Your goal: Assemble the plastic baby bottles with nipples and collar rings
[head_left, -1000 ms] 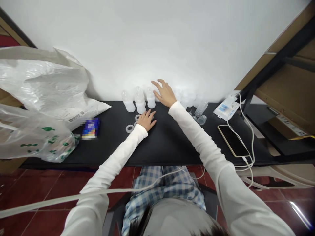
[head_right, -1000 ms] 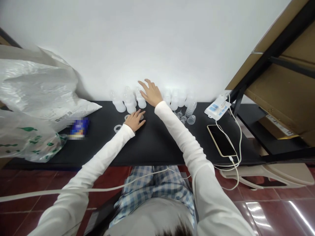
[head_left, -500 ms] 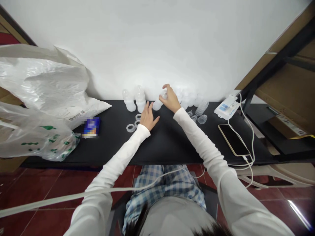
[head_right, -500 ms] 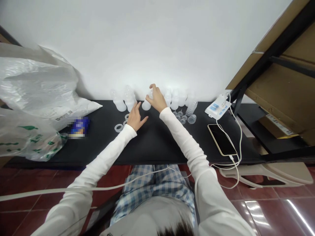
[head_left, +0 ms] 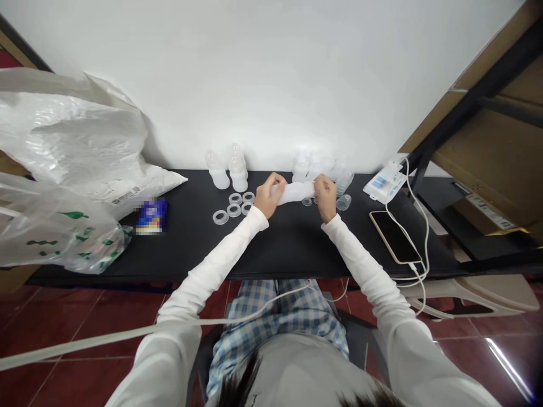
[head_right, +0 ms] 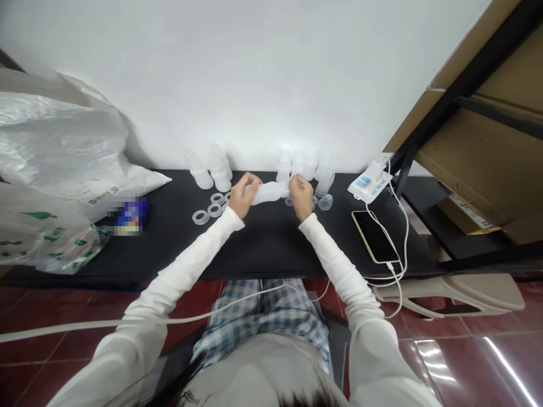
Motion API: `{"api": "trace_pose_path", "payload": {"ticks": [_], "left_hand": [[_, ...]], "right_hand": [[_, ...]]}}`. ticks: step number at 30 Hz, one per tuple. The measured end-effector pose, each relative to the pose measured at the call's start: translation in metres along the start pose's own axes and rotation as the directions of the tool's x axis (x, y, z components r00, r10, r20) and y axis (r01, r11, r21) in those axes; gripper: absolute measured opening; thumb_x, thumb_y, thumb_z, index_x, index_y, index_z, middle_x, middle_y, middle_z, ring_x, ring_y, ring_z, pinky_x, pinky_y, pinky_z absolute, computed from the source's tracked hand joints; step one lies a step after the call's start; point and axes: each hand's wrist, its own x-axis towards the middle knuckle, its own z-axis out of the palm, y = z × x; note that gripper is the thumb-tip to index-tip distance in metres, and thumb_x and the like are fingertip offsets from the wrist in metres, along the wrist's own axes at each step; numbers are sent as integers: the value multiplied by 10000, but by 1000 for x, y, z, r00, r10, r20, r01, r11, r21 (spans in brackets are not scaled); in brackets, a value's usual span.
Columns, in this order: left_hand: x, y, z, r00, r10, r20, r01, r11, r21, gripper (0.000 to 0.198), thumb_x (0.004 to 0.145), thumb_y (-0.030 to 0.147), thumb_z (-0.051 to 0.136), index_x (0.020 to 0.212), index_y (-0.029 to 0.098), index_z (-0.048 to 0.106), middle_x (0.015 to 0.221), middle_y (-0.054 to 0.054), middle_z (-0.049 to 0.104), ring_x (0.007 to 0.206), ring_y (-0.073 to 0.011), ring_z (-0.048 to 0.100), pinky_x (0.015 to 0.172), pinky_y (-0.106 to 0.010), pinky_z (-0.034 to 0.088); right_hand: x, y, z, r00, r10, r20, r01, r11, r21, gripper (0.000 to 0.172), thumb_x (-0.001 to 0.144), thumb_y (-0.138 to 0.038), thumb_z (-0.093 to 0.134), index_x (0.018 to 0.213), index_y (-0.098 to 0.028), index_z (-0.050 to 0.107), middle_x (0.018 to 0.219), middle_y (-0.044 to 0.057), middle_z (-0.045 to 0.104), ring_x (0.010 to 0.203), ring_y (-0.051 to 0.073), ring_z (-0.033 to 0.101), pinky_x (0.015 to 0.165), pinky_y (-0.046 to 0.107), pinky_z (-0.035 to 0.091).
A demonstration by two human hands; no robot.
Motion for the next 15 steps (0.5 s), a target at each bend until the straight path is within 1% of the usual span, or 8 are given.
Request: {"api": "trace_pose_path", "payload": {"ticks": [1,3,4,5,8,11,13,15], "left_hand": [[4,1,-1,981,-178,78,185,979,-89,397,934,561,415,866,190,538,739,-61,660,591,-159,616,522,-261,452],[10,0,-7,861,-447,241,494,848,-193,380,941,529,345,861,191,500,582,-50,615,381,-134,481,371,-226,264],[13,-1,-11,810,-514,281,575,788,-217,355,938,507,334,875,193,487,535,-46,599,328,-130,430,348,-219,191],[14,-3,-15,789,-546,282,609,757,-239,327,933,485,338,896,194,481,513,-44,594,301,-127,405,340,-214,149],[14,-8,-25,818,-553,159,574,772,-271,288,914,461,384,907,196,496,480,-18,567,284,-125,408,328,-206,135],[9,-7,-26,883,-465,60,465,855,-229,280,890,459,460,815,197,524,464,26,486,293,-106,409,320,-202,168],[6,-6,-22,925,-379,35,378,904,-197,293,871,462,516,756,193,533,503,36,471,322,-84,413,319,-194,204],[5,-4,-19,952,-305,29,305,936,-176,312,857,475,547,733,189,543,577,29,508,373,-73,441,324,-184,250]], "right_hand": [[-2,-4,-4,996,-87,38,87,996,4,285,878,-403,522,663,-230,451,656,-27,462,636,139,468,638,299,434],[-3,-11,-15,949,-255,185,251,967,44,170,845,-390,606,802,-229,569,834,17,607,806,179,586,777,341,500],[-3,-14,-21,908,-312,279,299,950,90,146,834,-373,633,872,-237,598,931,35,645,911,201,619,853,368,510],[-2,-15,-28,865,-345,364,314,938,145,148,830,-352,644,928,-247,610,1020,47,664,1018,220,629,924,395,504],[2,-13,-42,805,-311,505,223,948,228,326,828,-320,633,1148,-295,579,1307,43,625,1309,249,538,1056,460,459],[5,-7,-42,849,-175,499,106,981,164,475,865,-425,599,1320,-331,501,1493,20,506,1403,252,461,1055,441,476],[6,-4,-35,863,-56,502,14,996,87,423,929,-558,489,1259,-303,563,1367,40,612,1239,240,597,948,390,535],[5,-3,-29,812,78,578,-80,997,-22,517,939,-677,393,1087,-247,638,1028,62,730,889,210,696,742,340,561]]}}
